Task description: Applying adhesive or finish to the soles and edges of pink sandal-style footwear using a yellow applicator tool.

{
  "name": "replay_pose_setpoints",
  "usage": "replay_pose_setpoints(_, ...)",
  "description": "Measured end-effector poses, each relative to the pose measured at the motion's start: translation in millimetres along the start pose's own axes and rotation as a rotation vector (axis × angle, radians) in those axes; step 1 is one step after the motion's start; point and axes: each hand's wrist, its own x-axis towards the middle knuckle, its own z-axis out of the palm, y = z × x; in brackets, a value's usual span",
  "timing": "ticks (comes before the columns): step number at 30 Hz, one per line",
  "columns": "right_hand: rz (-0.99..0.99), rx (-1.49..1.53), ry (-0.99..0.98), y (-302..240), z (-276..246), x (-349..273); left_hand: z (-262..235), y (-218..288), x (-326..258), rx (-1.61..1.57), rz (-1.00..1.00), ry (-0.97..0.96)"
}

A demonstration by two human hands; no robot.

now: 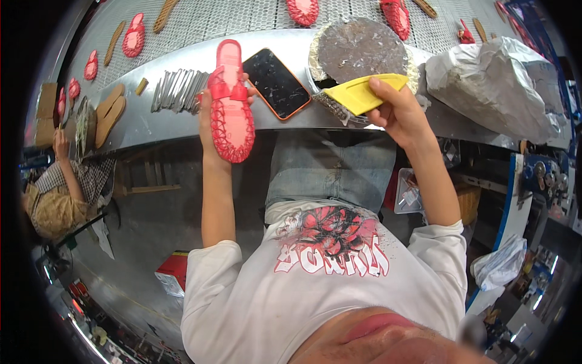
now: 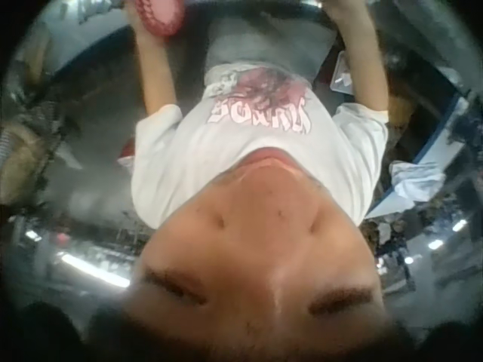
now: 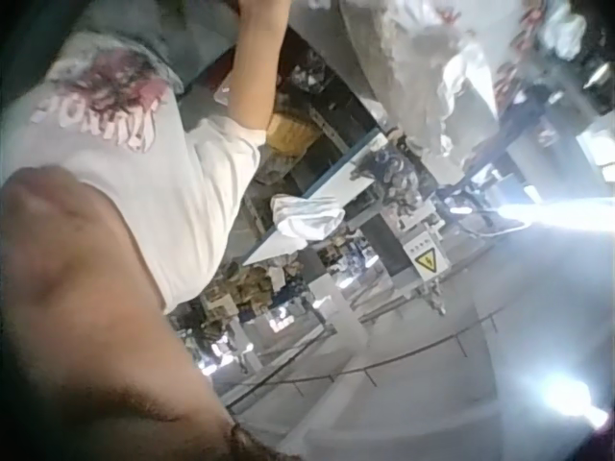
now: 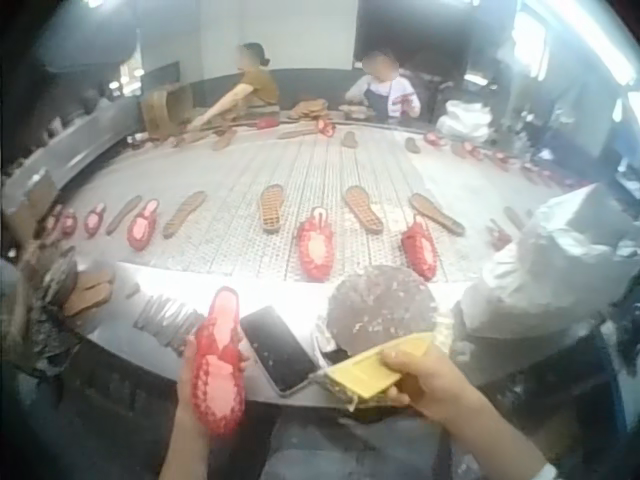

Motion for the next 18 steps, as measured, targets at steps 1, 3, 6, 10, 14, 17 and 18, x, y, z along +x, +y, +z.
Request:
replay_pose_setpoints(1, -0.066, 0.056, -0.034, 3.6, 11.8, -7.1, 9.3, 1.0, -5.5, -0.043, -0.018, -0.028)
replay_pose_setpoints(3, -0.141, 0.152, -0.143, 8.1, 25.7, -25.0, 22.0, -4.6, -11.1, -0.161, -0.142, -0.067)
replay_pose_setpoints(6, -0.583, -0.408, -0.203, 10.1, 48.4, -37.9, 46.2, -9.6, -22.8, -0.148, -0.291, -0.133)
replay_pose_setpoints(10, -1.05, -0.754, -0.33, 8.2, 66.1, -24.7, 74.3, -10.2, -44.8, -0.036, -0.269, -0.028)
replay_pose_setpoints(14, -1.007, -0.809, -0.707, 14.5, 73.0, -39.7, 79.4, -6.2, -47.0, -0.061, -0.292, 0.01)
replay_pose_setpoints(17, -1.211, -0.837, -0.385, 12.2, 71.8, -23.4, 90.3, -6.0, -50.9, -0.034, -0.19, 0.041)
replay_pose_setpoints(18, -1.211, -0.836, -0.391, 16.2, 76.3, -31.2, 87.7, -6.8, -49.0, -0.035, -0.186, 0.045)
